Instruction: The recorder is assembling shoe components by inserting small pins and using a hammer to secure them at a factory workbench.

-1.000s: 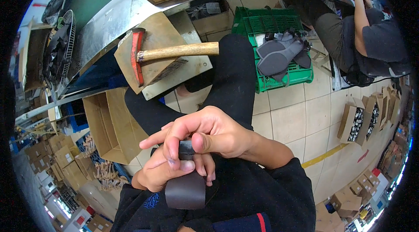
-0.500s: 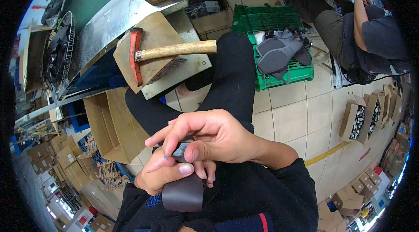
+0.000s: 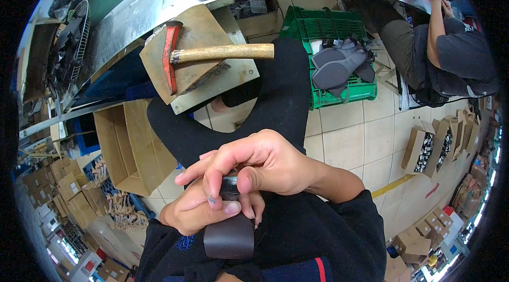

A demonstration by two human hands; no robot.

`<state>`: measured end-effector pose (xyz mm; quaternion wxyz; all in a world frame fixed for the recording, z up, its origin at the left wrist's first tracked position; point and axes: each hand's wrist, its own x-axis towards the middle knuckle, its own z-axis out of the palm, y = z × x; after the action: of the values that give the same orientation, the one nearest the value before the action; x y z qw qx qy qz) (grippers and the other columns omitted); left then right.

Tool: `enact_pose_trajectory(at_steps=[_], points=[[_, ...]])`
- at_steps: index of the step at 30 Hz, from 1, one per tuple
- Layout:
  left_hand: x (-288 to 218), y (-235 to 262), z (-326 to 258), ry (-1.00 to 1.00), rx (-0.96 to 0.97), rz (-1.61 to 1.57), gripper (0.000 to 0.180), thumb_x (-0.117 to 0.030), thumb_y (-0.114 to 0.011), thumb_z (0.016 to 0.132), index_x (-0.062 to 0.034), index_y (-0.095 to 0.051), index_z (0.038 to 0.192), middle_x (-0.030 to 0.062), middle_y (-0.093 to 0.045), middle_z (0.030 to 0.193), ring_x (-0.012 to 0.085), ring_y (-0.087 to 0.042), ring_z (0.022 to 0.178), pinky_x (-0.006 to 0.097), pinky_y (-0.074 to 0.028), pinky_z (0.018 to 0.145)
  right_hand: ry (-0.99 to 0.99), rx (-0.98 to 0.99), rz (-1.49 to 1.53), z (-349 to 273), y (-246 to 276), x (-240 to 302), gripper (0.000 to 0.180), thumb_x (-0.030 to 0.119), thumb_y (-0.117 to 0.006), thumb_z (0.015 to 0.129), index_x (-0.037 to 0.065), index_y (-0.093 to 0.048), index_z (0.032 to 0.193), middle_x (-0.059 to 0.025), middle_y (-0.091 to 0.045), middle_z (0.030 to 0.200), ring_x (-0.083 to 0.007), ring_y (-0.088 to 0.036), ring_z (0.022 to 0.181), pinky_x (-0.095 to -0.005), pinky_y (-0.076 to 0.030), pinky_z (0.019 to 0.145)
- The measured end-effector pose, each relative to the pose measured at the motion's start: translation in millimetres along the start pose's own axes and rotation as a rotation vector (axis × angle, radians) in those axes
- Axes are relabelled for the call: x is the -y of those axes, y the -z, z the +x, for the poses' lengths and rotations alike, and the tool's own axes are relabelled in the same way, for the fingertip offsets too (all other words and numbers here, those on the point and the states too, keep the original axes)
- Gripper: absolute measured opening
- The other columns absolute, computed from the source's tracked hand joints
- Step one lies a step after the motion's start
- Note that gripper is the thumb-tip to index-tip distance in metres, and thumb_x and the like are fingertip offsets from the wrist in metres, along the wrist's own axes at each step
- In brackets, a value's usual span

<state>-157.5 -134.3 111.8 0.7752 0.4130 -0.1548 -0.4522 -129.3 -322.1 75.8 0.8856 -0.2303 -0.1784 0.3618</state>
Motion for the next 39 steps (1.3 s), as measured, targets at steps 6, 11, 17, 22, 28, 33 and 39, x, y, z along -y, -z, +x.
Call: enact_pose_trajectory(at_steps=[6, 11, 17, 22, 28, 33, 39], points=[[-4.8, -0.4, -4.0, -0.016, -0.033, -0.047, 0.022, -0.015, -0.047, 0.106, 0.0025, -0.06, 0.105, 0.0115, -0.061, 0.106, 0.0232, -0.058, 0.11, 0.035, -0.043, 0.099, 0.028, 0.012, -0.1, 7.0, -4.6, 1.6, 0.037, 0.032, -0.069, 0.092, -0.003, -0.066, 0.105, -0.0172, -0.069, 0.108, -0.0374, -0.051, 0.133, -0.0426, -0.047, 0.102], [-6.4, 4.4, -2.6, -0.104, -0.022, 0.144, 0.022, -0.014, -0.047, 0.106, 0.0028, -0.061, 0.104, 0.0118, -0.062, 0.106, 0.0231, -0.058, 0.11, 0.035, -0.043, 0.099, -0.042, -0.079, -0.056, 3.8, -10.3, 3.9, 0.027, 0.02, -0.066, 0.095, -0.003, -0.064, 0.108, -0.025, -0.064, 0.121, -0.0353, -0.055, 0.129, -0.0369, -0.052, 0.095], [-1.2, 4.7, -4.5, -0.119, -0.022, 0.154, 0.022, -0.013, -0.047, 0.105, 0.003, -0.061, 0.105, 0.0123, -0.063, 0.107, 0.0232, -0.059, 0.11, 0.034, -0.043, 0.1, 0.023, -0.073, -0.155, 6.2, -8.7, -2.1, 0.021, 0.015, -0.064, 0.097, -0.003, -0.064, 0.108, -0.026, -0.064, 0.123, -0.0335, -0.059, 0.125, -0.0304, -0.057, 0.081], [-9.3, -2.0, -11.4, 0.077, -0.158, -0.146, 0.025, -0.015, -0.048, 0.104, 0.0045, -0.062, 0.109, 0.0145, -0.063, 0.11, 0.0245, -0.06, 0.11, 0.034, -0.044, 0.099, 0.142, -0.154, -0.4, 8.5, -14.3, 1.1, 0.042, 0.038, -0.062, 0.098, -0.002, -0.065, 0.108, -0.0162, -0.073, 0.097, -0.0475, -0.061, 0.119, -0.0605, -0.032, 0.111], [-20.0, -3.3, -6.8, -0.011, -0.221, 0.317, 0.029, -0.017, -0.048, 0.105, 0.0067, -0.063, 0.113, 0.0218, -0.065, 0.109, 0.0314, -0.062, 0.106, 0.037, -0.046, 0.091, 0.322, -0.141, -0.911, 2.4, -15.5, 9.6, 0.026, 0.002, -0.055, 0.086, -0.007, -0.073, 0.104, -0.0229, -0.074, 0.101, -0.0478, -0.065, 0.113, -0.0654, -0.028, 0.112], [-13.5, -4.9, -4.0, -0.045, -0.277, 0.442, 0.029, -0.016, -0.047, 0.105, 0.0089, -0.06, 0.112, 0.0237, -0.063, 0.106, 0.0323, -0.062, 0.097, 0.035, -0.046, 0.085, 0.323, -0.212, -0.95, 1.5, -20.0, 5.4, 0.031, -0.004, -0.049, 0.082, -0.008, -0.072, 0.102, -0.0209, -0.074, 0.097, -0.0455, -0.066, 0.111, -0.0636, -0.03, 0.113], [-4.0, -1.6, -10.9, 0.037, -0.355, 0.243, 0.031, -0.02, -0.045, 0.106, 0.0076, -0.059, 0.109, 0.0177, -0.061, 0.109, 0.0251, -0.059, 0.1, 0.033, -0.045, 0.087, 0.265, -0.228, -0.919, -1.0, -16.6, -0.4, 0.03, -0.001, -0.051, 0.089, -0.009, -0.068, 0.113, -0.0218, -0.073, 0.105, -0.0444, -0.064, 0.117, -0.061, -0.026, 0.116]])
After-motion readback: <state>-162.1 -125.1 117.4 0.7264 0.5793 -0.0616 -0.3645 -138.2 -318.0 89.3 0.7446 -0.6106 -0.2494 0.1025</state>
